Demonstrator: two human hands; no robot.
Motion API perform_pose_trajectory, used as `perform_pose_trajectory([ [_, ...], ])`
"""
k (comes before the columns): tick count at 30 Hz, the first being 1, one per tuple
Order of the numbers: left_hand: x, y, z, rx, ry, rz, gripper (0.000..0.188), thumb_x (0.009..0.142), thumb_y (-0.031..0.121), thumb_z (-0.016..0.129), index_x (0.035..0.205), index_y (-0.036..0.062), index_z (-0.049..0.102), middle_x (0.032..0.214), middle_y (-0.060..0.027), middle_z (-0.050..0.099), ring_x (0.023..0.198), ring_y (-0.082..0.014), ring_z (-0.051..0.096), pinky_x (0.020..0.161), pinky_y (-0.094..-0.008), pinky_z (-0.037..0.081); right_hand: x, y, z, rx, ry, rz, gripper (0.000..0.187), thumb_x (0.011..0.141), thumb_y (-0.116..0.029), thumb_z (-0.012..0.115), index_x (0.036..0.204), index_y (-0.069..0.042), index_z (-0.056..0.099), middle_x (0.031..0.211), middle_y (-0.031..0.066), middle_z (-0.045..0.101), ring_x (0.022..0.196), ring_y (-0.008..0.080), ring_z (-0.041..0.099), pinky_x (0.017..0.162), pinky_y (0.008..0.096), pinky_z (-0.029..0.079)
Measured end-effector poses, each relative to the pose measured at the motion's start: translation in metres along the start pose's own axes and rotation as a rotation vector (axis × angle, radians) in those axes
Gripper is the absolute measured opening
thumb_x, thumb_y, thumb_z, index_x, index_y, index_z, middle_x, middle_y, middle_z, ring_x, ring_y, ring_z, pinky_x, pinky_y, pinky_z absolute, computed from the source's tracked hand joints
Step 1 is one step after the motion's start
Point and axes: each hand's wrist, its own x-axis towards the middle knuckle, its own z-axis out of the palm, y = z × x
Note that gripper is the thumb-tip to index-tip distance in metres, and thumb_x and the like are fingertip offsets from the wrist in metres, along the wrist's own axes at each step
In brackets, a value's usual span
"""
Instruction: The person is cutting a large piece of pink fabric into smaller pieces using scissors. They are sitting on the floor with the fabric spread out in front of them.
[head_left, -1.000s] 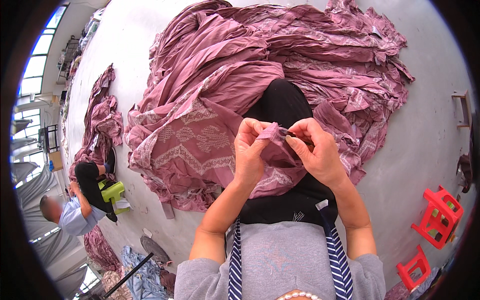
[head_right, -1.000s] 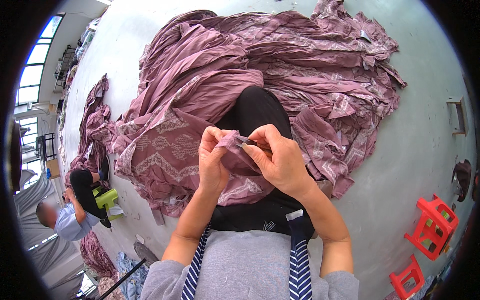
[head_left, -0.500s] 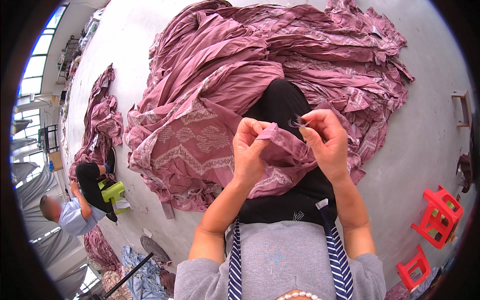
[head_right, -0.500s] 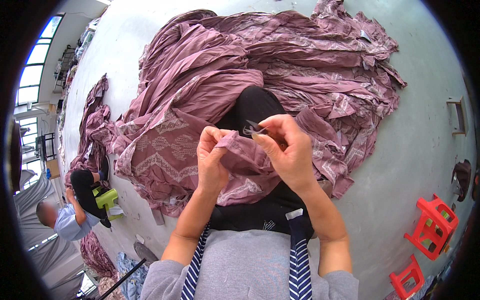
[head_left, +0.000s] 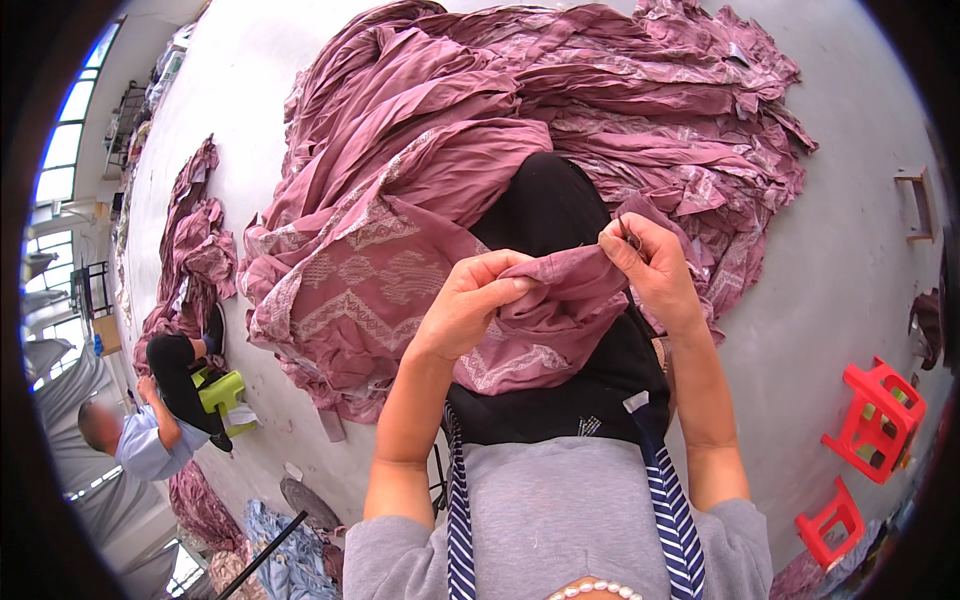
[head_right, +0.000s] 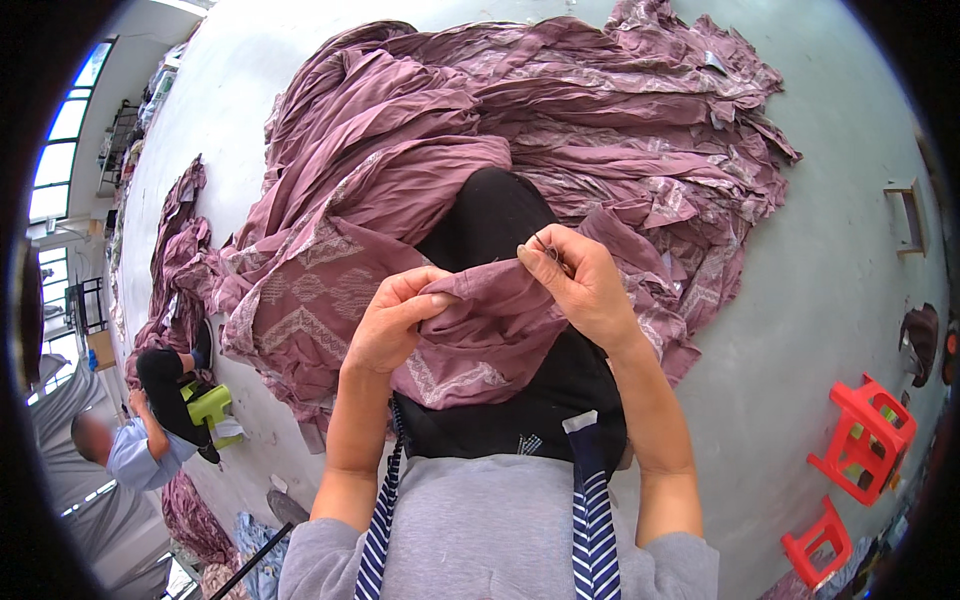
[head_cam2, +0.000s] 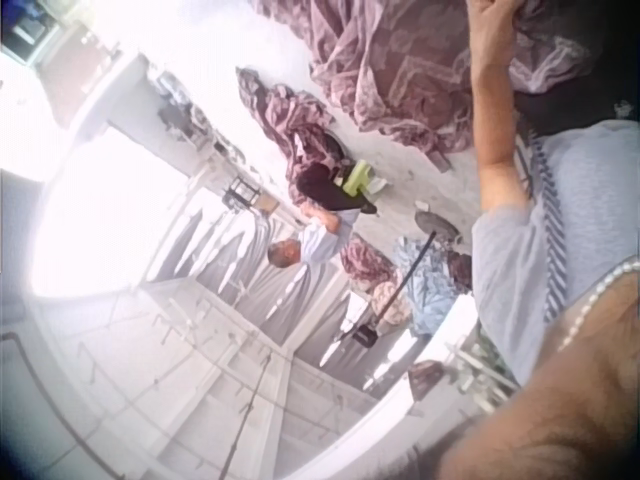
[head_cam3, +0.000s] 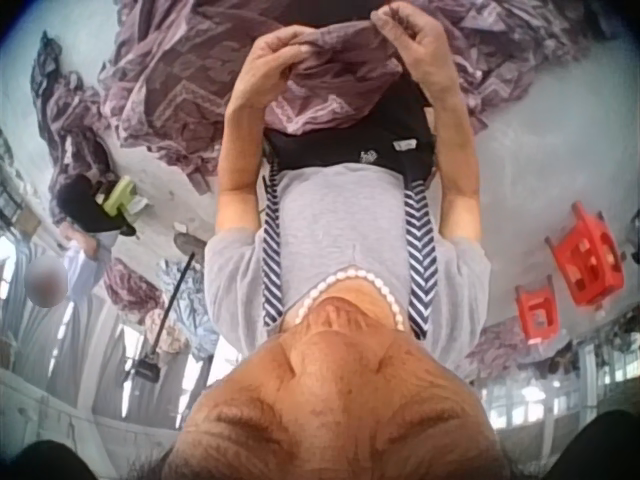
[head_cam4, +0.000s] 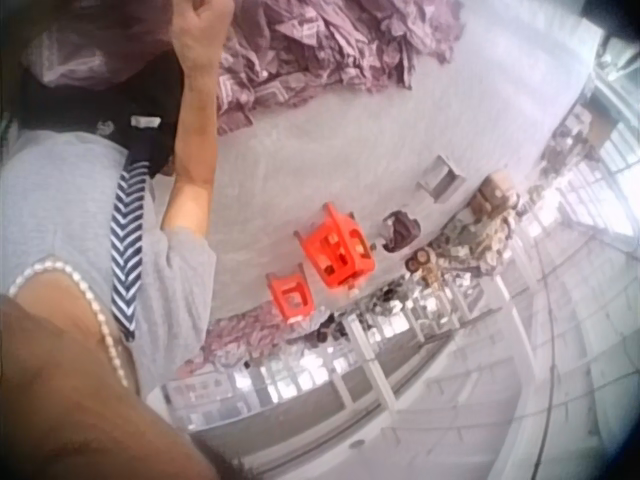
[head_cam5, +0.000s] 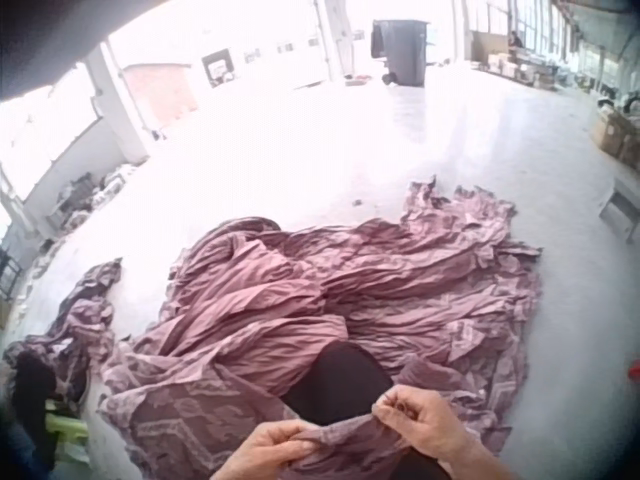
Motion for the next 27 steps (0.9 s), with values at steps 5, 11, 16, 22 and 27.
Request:
perform_pose_trajectory([
  [5, 0.0, 0.0, -0.003, -0.043, -0.068, -0.057, 0.02, 0.093, 0.015, 0.06, 0.101, -0.0024, 0.064, 0.082, 0.0021, 0.06, 0.069, -0.0023, 0.048, 0.064, -0.0172, 0.039, -0.001, 0.004, 0.002, -0.011, 0.047, 0.005, 0.02, 0.093, -0.019, 0.063, 0.085, -0.002, 0.055, 0.067, -0.0067, 0.042, 0.062, 0.0022, 0.034, 0.053, 0.0202, 0.028],
  [11, 0.002, -0.009, 0.005, 0.039, 0.075, 0.069, 0.024, 0.096, 0.015, 0.056, 0.109, -0.0028, 0.064, 0.094, -0.0015, 0.066, 0.08, -0.0035, 0.057, 0.074, -0.0184, 0.046, -0.003, -0.012, 0.008, -0.549, 0.288, -0.243, 0.022, 0.086, -0.02, 0.068, 0.093, -0.002, 0.056, 0.071, 0.0053, 0.055, 0.06, 0.0131, 0.054, 0.055, 0.0259, 0.043],
  [16, 0.003, -0.008, 0.011, 0.089, 0.13, 0.091, 0.025, 0.098, 0.018, 0.054, 0.109, -0.0021, 0.064, 0.079, 0.0076, 0.056, 0.066, 0.0021, 0.042, 0.057, -0.0131, 0.033, -0.021, -0.031, 0.014, -0.589, 0.234, -0.3, 0.027, 0.083, -0.02, 0.072, 0.097, -0.003, 0.056, 0.076, 0.0085, 0.061, 0.06, 0.02, 0.061, 0.056, 0.0296, 0.049],
  [22, 0.003, -0.006, 0.011, 0.112, 0.112, 0.087, 0.025, 0.097, 0.017, 0.055, 0.109, -0.0031, 0.064, 0.087, 0.0031, 0.061, 0.074, -0.0002, 0.049, 0.065, -0.0148, 0.039, -0.021, -0.019, 0.019, -0.563, 0.187, -0.288, 0.026, 0.083, -0.02, 0.072, 0.095, -0.003, 0.056, 0.075, 0.0097, 0.064, 0.062, 0.0213, 0.065, 0.055, 0.0302, 0.051],
  [27, 0.0, -0.003, 0.011, 0.145, 0.08, 0.071, 0.024, 0.097, 0.015, 0.055, 0.109, -0.0041, 0.064, 0.09, 0.0014, 0.063, 0.077, -0.0011, 0.052, 0.068, -0.0153, 0.042, -0.019, -0.018, 0.02, -0.59, 0.177, -0.297, 0.026, 0.083, -0.02, 0.072, 0.093, -0.003, 0.055, 0.075, 0.0101, 0.064, 0.063, 0.0221, 0.066, 0.054, 0.0306, 0.05],
])
